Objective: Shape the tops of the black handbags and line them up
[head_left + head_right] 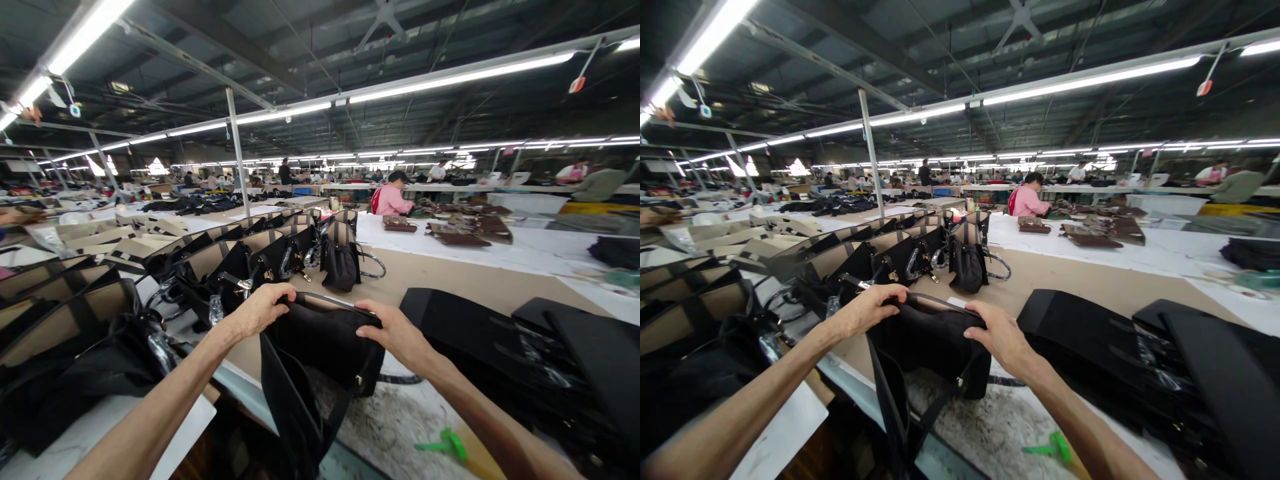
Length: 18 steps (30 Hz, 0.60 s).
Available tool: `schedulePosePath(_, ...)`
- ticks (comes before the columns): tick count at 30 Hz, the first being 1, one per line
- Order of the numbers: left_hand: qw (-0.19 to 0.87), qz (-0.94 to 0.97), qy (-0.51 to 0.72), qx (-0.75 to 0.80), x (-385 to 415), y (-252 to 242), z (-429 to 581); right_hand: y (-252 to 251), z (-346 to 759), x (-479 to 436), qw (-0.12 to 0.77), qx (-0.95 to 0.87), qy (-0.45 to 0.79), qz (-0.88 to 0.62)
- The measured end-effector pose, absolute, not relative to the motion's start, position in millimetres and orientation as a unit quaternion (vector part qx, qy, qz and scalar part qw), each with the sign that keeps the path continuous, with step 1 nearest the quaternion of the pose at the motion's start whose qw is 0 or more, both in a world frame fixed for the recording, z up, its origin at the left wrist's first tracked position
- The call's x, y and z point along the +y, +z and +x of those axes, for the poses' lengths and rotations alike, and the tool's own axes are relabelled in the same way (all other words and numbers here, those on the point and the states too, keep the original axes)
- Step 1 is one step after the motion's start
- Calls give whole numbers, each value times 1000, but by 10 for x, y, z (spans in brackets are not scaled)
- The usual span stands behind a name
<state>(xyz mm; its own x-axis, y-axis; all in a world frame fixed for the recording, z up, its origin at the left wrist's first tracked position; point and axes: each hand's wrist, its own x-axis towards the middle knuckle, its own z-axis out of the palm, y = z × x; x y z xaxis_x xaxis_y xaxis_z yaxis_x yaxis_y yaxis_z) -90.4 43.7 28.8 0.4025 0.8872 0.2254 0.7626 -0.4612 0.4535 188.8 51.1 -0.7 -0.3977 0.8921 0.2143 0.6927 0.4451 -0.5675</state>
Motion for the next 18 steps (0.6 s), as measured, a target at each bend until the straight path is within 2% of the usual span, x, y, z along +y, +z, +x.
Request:
schedulePosePath(6,81,833,124,534,450,330,-857,-33,1895,398,268,-788,228,-505)
schedulePosePath(10,102,784,48,611,539,425,-683,17,1869,352,266,-795,243,-489)
schedulePosePath(13,81,767,58,634,606,426,-510,43,1825,314,276,-799,246,-474)
schedulePosePath(16,37,793,105,600,602,340,-480,42,1843,334,286,-797,255,-466)
schedulePosePath(18,44,817,136,558,571,286,-566,29,1897,403,285,-799,285,-446)
